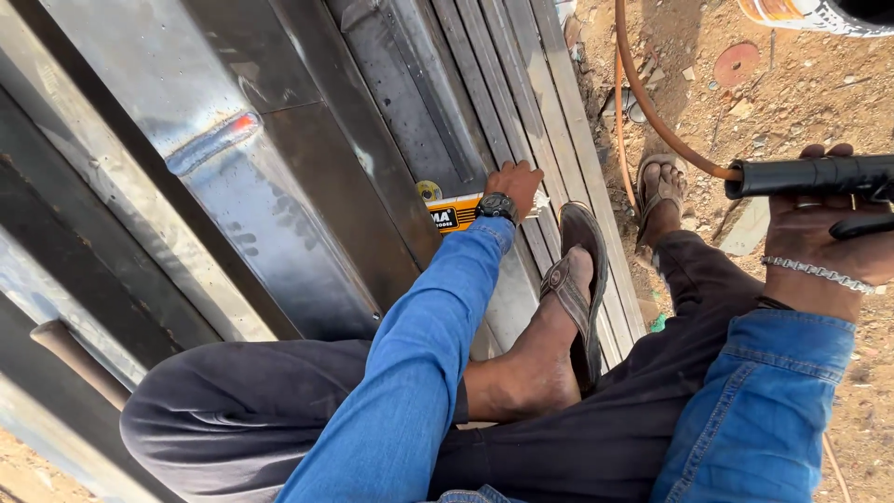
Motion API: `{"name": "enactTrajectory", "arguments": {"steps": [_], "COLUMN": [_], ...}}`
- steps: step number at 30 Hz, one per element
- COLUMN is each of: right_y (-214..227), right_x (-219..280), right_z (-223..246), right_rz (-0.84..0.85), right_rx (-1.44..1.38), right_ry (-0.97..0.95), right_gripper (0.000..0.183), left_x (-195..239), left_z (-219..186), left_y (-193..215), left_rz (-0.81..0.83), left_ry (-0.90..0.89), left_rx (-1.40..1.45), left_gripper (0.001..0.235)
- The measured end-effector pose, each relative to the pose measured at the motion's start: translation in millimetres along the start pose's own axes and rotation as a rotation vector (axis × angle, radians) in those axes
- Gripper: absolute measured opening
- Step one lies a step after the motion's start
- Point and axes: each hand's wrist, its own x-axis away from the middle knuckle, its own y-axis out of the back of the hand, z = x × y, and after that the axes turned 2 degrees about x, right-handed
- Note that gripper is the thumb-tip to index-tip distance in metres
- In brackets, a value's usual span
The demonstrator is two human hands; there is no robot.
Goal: The recorder is using an arc welder to join two metal beams.
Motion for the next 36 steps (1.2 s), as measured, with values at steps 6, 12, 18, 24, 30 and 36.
{"name": "enactTrajectory", "arguments": {"steps": [6, 12, 18, 24, 30, 36], "right_y": [31.7, -10.5, -78.2, -84.8, -86.3, -67.1], "right_x": [-16.0, -3.7, 24.0, 29.4, 29.5, 16.9], "right_z": [-6.7, -4.3, 11.5, 12.4, 23.4, 12.7], "right_rz": [0.003, -0.066, -0.115, -0.053, -0.082, -0.140], "right_rx": [-0.089, -0.129, -0.011, -0.035, -0.113, -0.264], "right_ry": [-0.083, -0.056, -0.019, 0.020, 0.110, 0.115], "right_gripper": [0.041, 0.063, 0.064, 0.059, 0.052, 0.052], "left_x": [-1.9, -20.6, -9.1, -14.2, -85.9, -69.6], "left_z": [-5.1, 4.6, 13.3, -9.6, -72.8, -88.7], "left_y": [-20.1, -35.1, -24.2, 5.7, 40.8, 171.8], "left_rz": [-0.004, 0.080, -0.023, -0.091, -0.009, -0.107], "left_ry": [0.010, -0.150, -0.190, -0.230, -0.261, -0.506], "left_rx": [-0.054, -0.136, -0.023, 0.106, 0.848, 1.282], "left_gripper": [0.021, 0.027, 0.028, 0.013, 0.011, 0.010]}}
